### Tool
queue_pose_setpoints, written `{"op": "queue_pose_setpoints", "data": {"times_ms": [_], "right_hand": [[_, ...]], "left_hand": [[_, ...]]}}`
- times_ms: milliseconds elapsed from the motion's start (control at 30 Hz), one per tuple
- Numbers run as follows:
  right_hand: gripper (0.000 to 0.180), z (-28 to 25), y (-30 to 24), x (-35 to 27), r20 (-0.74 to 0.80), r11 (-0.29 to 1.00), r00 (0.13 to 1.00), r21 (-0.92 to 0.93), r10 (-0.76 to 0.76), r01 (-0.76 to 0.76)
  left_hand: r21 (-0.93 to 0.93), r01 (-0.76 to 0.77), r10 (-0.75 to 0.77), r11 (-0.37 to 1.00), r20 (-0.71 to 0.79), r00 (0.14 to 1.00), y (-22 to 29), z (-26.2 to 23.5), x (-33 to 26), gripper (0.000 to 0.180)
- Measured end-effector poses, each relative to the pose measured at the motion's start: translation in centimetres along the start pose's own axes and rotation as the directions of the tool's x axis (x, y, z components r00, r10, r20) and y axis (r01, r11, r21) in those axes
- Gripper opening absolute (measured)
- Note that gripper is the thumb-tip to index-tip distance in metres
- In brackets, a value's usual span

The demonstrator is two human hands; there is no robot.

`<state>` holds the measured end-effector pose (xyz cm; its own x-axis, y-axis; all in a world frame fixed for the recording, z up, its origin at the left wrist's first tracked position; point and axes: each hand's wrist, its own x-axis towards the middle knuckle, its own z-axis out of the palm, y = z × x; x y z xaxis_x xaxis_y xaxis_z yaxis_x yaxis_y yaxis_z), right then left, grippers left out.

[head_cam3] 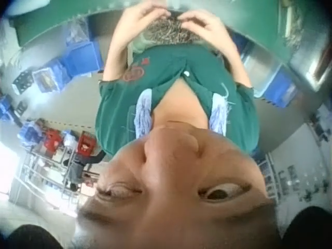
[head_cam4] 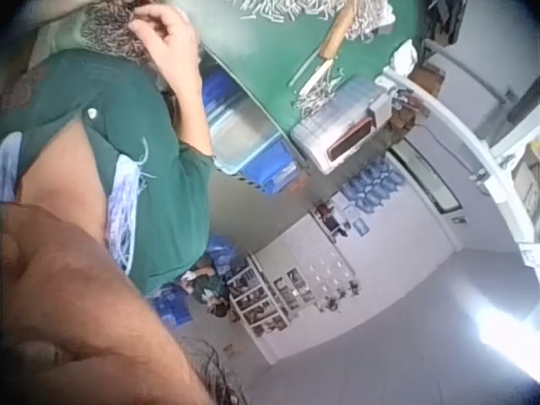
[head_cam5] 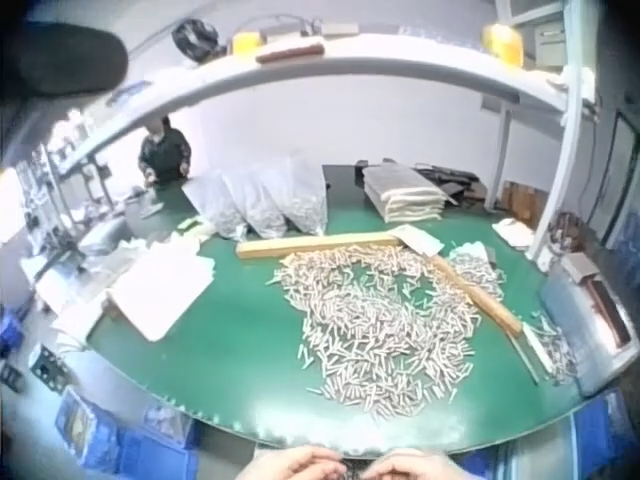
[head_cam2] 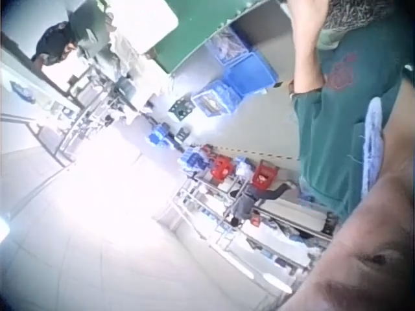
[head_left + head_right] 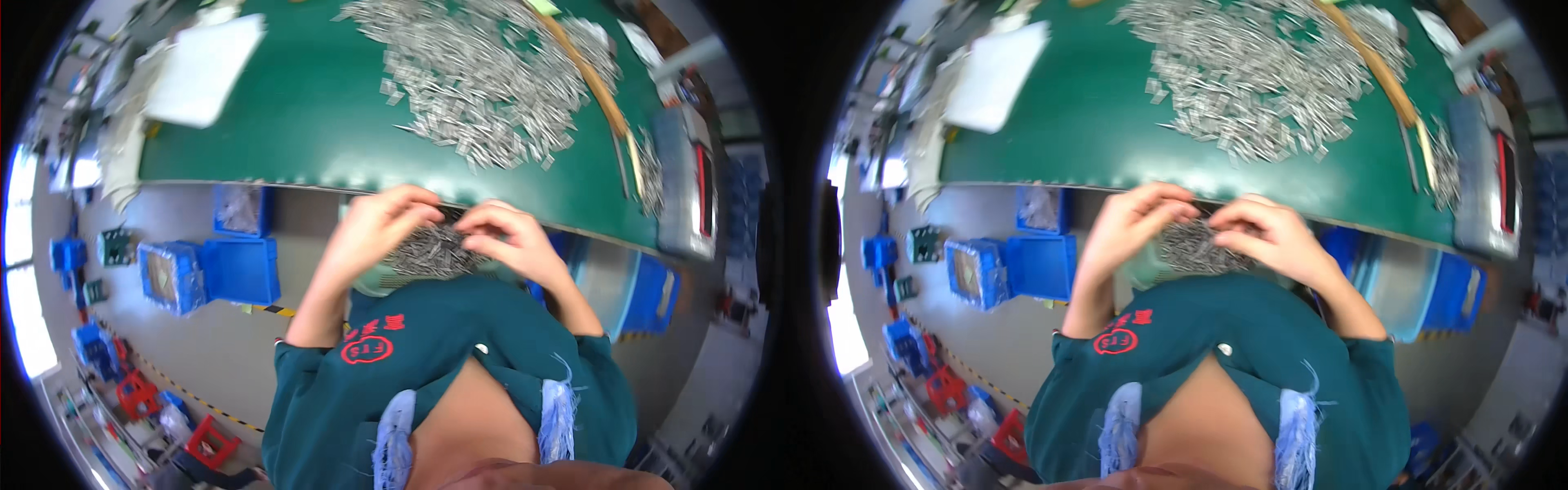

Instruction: Inspecting and sorting small metal industrial pins at a workbench.

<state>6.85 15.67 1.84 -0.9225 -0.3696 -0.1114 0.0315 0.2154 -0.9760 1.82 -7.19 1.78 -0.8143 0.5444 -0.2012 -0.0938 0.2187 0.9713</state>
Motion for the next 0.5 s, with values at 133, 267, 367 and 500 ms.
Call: {"op": "queue_pose_setpoints", "data": {"times_ms": [133, 267, 367, 500], "right_hand": [[0.013, -1.7, 1.0, 0.3, -0.285, 0.974, 0.949, -0.215, -0.132, 0.071], [0.007, -2.6, 2.9, 0.4, -0.395, 0.992, 0.915, -0.121, -0.082, 0.037], [0.007, -2.4, 3.8, 0.5, -0.444, 0.987, 0.887, -0.144, -0.128, 0.071], [0.008, -2.0, 3.1, 0.7, -0.404, 0.928, 0.871, -0.347, -0.279, 0.137]], "left_hand": [[-0.069, -0.034, 0.038, 0.997, 0.050, 0.998, -0.7, 0.8, 0.2, 0.022], [-0.100, -0.049, 0.053, 0.994, 0.032, 0.998, -1.2, 0.8, -0.1, 0.025], [-0.110, -0.027, 0.023, 0.994, -0.036, 0.999, -1.6, 0.3, -0.7, 0.023], [0.064, -0.054, 0.077, 0.996, -0.433, 0.898, -5.2, -0.3, -2.1, 0.019]]}}
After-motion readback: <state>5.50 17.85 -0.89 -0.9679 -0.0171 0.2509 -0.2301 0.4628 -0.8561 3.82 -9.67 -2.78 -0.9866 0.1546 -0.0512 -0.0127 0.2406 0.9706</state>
